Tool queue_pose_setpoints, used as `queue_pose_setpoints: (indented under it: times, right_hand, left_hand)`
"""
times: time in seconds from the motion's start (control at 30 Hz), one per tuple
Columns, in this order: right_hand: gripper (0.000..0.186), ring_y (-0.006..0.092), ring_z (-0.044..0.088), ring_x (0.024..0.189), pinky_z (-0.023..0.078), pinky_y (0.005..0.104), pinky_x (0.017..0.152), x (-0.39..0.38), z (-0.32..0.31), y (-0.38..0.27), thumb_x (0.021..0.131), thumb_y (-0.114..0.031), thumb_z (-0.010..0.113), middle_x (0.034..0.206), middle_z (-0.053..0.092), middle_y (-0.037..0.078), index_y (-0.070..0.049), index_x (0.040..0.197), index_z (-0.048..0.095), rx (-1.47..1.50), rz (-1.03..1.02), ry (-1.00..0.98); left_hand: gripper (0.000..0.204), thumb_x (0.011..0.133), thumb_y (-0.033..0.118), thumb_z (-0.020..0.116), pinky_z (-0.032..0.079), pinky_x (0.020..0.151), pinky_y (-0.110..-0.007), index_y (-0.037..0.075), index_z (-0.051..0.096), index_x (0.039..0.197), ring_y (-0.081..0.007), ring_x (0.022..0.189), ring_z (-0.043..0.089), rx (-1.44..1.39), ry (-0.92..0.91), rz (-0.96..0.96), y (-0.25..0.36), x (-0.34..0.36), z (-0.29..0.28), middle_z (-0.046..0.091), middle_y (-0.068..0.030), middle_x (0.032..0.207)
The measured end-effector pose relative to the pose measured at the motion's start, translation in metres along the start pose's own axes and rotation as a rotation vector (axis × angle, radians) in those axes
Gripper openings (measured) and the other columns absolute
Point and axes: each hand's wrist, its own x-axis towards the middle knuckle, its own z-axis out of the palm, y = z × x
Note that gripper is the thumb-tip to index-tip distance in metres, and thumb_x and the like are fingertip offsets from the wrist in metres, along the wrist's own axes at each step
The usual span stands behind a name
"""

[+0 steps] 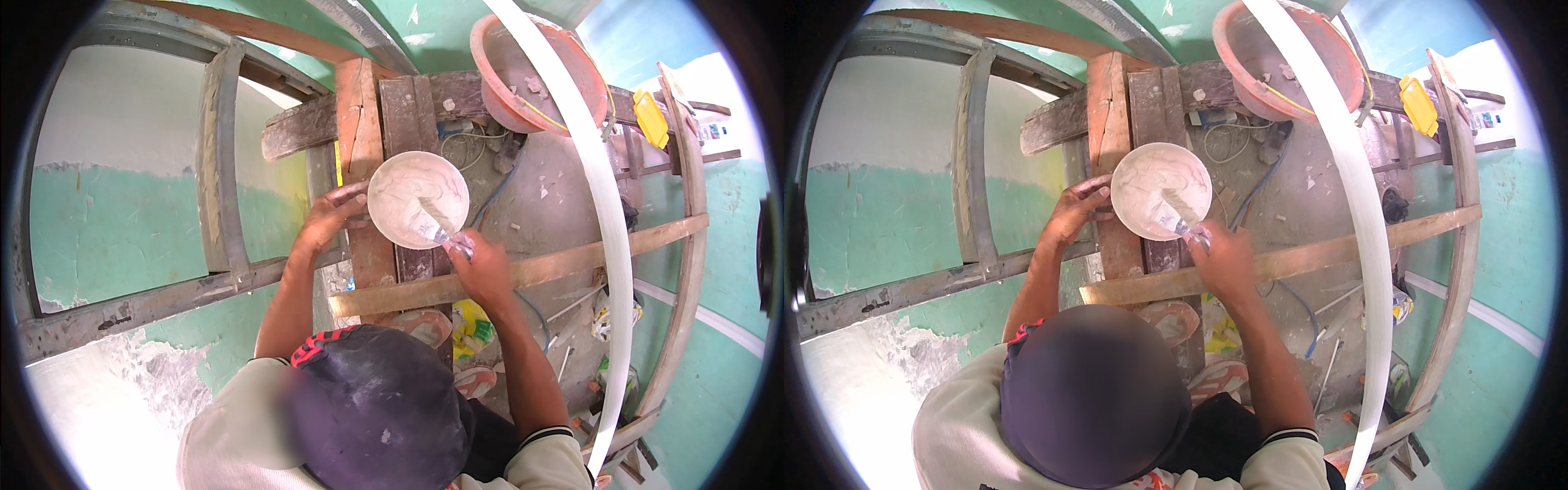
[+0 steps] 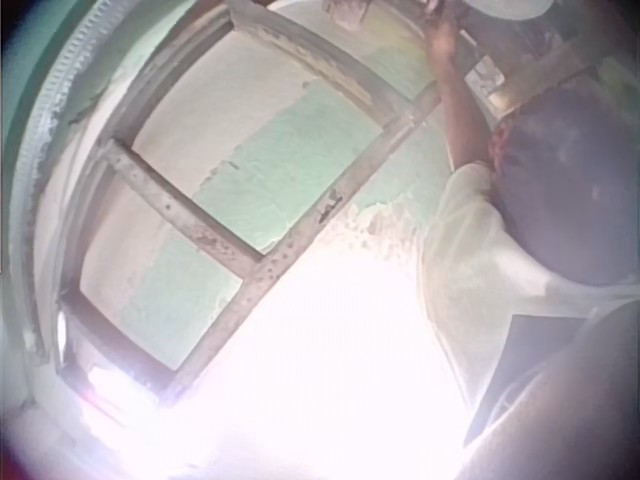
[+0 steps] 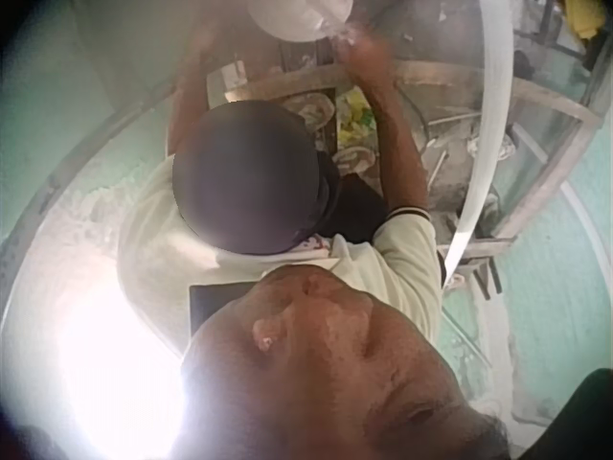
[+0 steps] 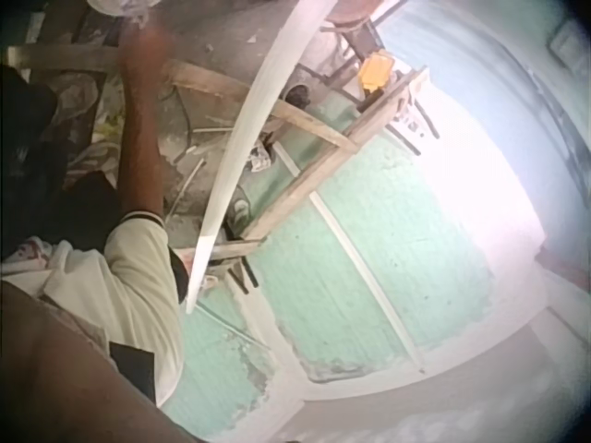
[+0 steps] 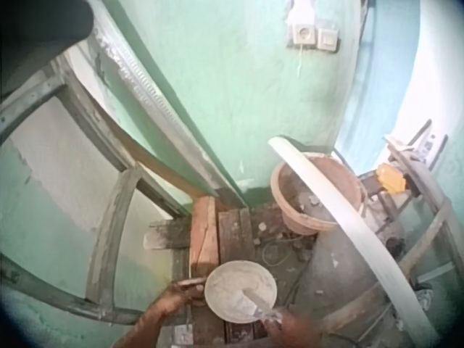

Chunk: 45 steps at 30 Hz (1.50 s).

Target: The person mixes a white paste in a bowl using a putty knife, then applies the paste to a long white curved strip. The person repeatedly scoops paste and spreads it along the strip's surface.

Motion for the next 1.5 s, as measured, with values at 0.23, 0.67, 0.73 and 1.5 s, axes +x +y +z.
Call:
queue_pose_setpoints:
  times: [0.23, 0.67, 0.73, 1.5]
  right_hand:
    - [0.024, 0.0258, 0.071, 0.079, 0.053, 0.0371, 0.073, -0.022, 0.015, 0.005, 0.097, -0.024, 0.071, 0.088, 0.074, 0.015, -0.002, 0.105, 0.071, 0.065, 0.161, -0.091]
    - [0.024, 0.0148, 0.062, 0.085, 0.050, 0.0317, 0.080, -0.022, 0.011, 0.002, 0.099, -0.025, 0.069, 0.089, 0.068, 0.005, -0.001, 0.102, 0.071, 0.304, 0.238, -0.426]
    - [0.023, 0.0143, 0.062, 0.085, 0.050, 0.0304, 0.080, -0.025, 0.009, 0.003, 0.099, -0.024, 0.070, 0.091, 0.068, 0.004, -0.001, 0.103, 0.071, 0.330, 0.170, -0.423]
    - [0.017, 0.0224, 0.068, 0.088, 0.055, 0.0372, 0.083, -0.028, -0.207, -0.005, 0.105, -0.007, 0.057, 0.104, 0.069, 0.014, -0.006, 0.122, 0.057, 1.071, -0.004, 0.252]
  left_hand:
    - [0.048, 0.096, 0.018, 0.078, 0.063, 0.091, -0.039, 0.006, 0.065, 0.140, -0.0208, 0.110, 0.070, -0.005, 0.031, 0.007, -0.004, 0.003, 0.002, 0.068, -0.0097, 0.132]
    - [0.054, 0.095, 0.018, 0.078, 0.063, 0.090, -0.038, 0.005, 0.060, 0.144, -0.0201, 0.112, 0.068, 0.024, 0.010, 0.016, 0.003, 0.003, -0.001, 0.067, -0.0116, 0.133]
    - [0.054, 0.096, 0.020, 0.076, 0.063, 0.091, -0.039, 0.004, 0.059, 0.145, -0.0202, 0.113, 0.068, 0.024, -0.028, 0.047, 0.004, 0.005, 0.000, 0.067, -0.0129, 0.133]
    - [0.080, 0.109, 0.048, 0.048, 0.018, 0.128, -0.043, -0.001, 0.013, 0.162, -0.0328, 0.153, 0.027, -0.726, -0.234, 0.240, 0.194, 0.116, 0.287, 0.025, -0.0268, 0.163]
